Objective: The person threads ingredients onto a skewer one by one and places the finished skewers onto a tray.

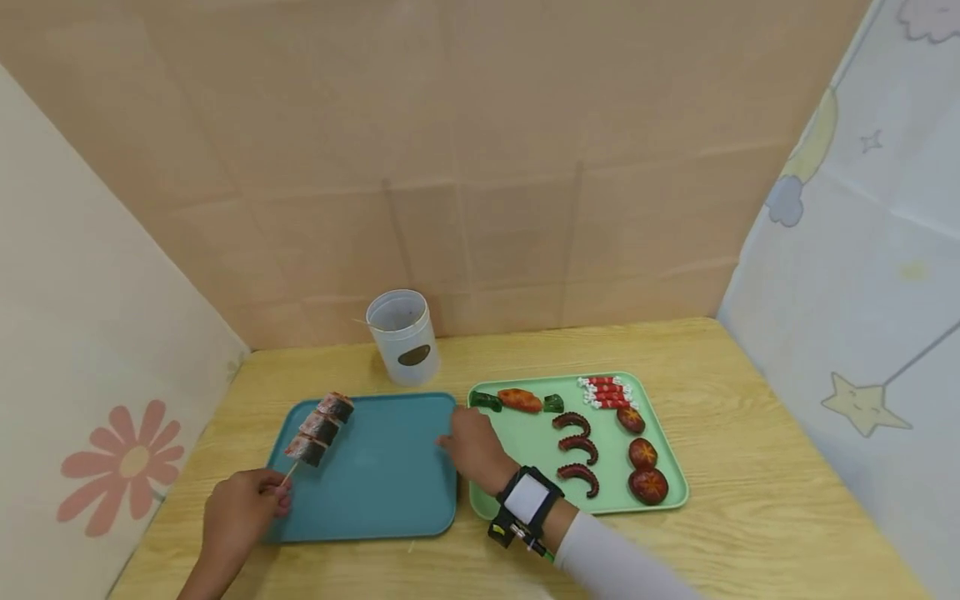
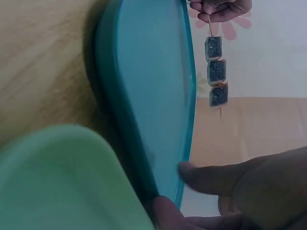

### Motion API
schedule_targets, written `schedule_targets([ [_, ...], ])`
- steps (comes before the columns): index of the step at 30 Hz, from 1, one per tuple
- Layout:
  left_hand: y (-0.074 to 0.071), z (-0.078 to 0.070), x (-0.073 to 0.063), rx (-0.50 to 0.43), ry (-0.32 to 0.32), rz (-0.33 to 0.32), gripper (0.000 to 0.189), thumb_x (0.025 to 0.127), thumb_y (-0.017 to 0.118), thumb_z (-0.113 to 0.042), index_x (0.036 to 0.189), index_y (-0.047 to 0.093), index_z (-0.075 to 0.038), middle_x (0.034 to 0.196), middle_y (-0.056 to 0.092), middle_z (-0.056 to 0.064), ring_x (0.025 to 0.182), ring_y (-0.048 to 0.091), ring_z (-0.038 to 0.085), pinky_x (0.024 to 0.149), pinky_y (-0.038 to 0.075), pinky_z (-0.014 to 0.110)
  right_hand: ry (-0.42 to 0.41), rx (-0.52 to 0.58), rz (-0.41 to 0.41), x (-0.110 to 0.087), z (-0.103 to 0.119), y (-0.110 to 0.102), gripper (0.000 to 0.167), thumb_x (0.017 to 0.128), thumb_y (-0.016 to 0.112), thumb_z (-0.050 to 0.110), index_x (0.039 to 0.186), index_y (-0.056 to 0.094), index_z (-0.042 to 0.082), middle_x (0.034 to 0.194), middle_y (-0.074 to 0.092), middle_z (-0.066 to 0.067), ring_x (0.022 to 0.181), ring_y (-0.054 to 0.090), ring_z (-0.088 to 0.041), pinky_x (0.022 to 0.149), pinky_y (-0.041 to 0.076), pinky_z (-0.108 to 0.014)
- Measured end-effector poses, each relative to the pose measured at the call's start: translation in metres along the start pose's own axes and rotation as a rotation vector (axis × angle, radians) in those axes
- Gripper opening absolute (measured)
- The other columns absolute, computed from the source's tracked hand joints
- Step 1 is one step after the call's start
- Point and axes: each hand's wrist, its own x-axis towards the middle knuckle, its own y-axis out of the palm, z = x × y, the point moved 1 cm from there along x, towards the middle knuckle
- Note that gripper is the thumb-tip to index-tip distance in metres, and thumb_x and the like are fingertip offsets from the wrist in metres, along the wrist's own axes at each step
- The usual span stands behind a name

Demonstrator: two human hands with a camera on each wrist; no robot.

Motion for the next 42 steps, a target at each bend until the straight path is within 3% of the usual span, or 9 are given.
schedule_targets([
  [7, 0.0, 0.027, 0.01, -0.04, -0.091, 0.08, 0.021, 0.093, 0.068, -0.006, 0.096, 0.073, 0.014, 0.065, 0.073, 0.006, 0.055, 0.072, 0.016, 0.056, 0.058, 0.038, -0.011, -0.213, -0.1, 0.008, 0.008, 0.008, 0.024, 0.08, 0.065, -0.015, 0.066, 0.058, 0.003, 0.063, 0.055, -0.006, 0.056, 0.053, -0.014, 0.044, 0.042, -0.026],
  [11, -0.002, 0.033, 0.014, -0.099, -0.135, 0.141, 0.022, 0.094, 0.066, -0.004, 0.098, 0.071, 0.017, 0.066, 0.073, 0.006, 0.056, 0.071, 0.017, 0.055, 0.06, 0.034, 0.031, -0.233, -0.071, 0.012, 0.009, 0.009, 0.025, 0.083, 0.062, -0.016, 0.067, 0.06, 0.003, 0.063, 0.055, -0.006, 0.055, 0.052, -0.013, 0.044, 0.041, -0.024],
  [14, -0.006, 0.032, 0.017, -0.069, -0.108, 0.172, 0.02, 0.093, 0.066, -0.002, 0.095, 0.072, 0.016, 0.067, 0.072, 0.007, 0.057, 0.071, 0.017, 0.054, 0.06, 0.035, 0.044, -0.204, -0.046, 0.014, 0.009, 0.008, 0.031, 0.082, 0.06, -0.017, 0.062, 0.054, 0.005, 0.06, 0.046, -0.001, 0.052, 0.046, -0.012, 0.042, 0.036, -0.021],
  [20, -0.011, 0.026, 0.019, 0.096, -0.013, 0.13, 0.007, 0.084, 0.073, 0.002, 0.082, 0.074, 0.009, 0.074, 0.072, 0.015, 0.062, 0.066, 0.022, 0.055, 0.056, 0.042, 0.089, -0.097, -0.002, 0.017, 0.006, 0.004, 0.039, 0.08, 0.054, -0.019, 0.059, 0.041, 0.011, 0.062, 0.034, 0.001, 0.053, 0.036, -0.012, 0.044, 0.03, -0.021],
  [27, -0.008, 0.026, 0.015, 0.159, -0.022, 0.09, 0.007, 0.076, 0.079, 0.004, 0.08, 0.072, 0.006, 0.075, 0.071, 0.013, 0.063, 0.066, 0.023, 0.054, 0.056, 0.044, 0.113, -0.076, 0.017, 0.02, 0.003, 0.005, 0.041, 0.078, 0.055, -0.019, 0.058, 0.038, 0.013, 0.061, 0.034, 0.001, 0.052, 0.036, -0.012, 0.044, 0.029, -0.021],
  [37, -0.006, 0.024, 0.015, 0.184, -0.044, 0.12, 0.006, 0.077, 0.072, 0.007, 0.081, 0.069, 0.008, 0.072, 0.068, 0.012, 0.062, 0.062, 0.023, 0.052, 0.053, 0.039, 0.116, -0.051, 0.007, 0.018, 0.001, 0.006, 0.046, 0.079, 0.054, -0.02, 0.058, 0.034, 0.016, 0.059, 0.032, 0.002, 0.05, 0.036, -0.012, 0.042, 0.028, -0.021],
  [39, -0.007, 0.022, 0.014, 0.198, -0.027, 0.109, 0.005, 0.079, 0.07, 0.006, 0.076, 0.067, 0.007, 0.069, 0.065, 0.011, 0.06, 0.059, 0.022, 0.05, 0.051, 0.039, 0.108, -0.064, 0.004, 0.018, 0.001, 0.005, 0.046, 0.079, 0.055, -0.02, 0.058, 0.035, 0.015, 0.06, 0.033, 0.001, 0.051, 0.036, -0.012, 0.042, 0.029, -0.021],
  [42, -0.011, 0.016, 0.013, 0.221, 0.002, 0.054, 0.018, 0.086, 0.061, 0.005, 0.068, 0.06, 0.001, 0.063, 0.057, 0.01, 0.055, 0.053, 0.023, 0.045, 0.043, 0.037, 0.069, -0.087, -0.008, 0.02, 0.003, 0.002, 0.046, 0.08, 0.06, -0.017, 0.056, 0.037, 0.015, 0.059, 0.033, 0.003, 0.05, 0.036, -0.011, 0.042, 0.029, -0.02],
])
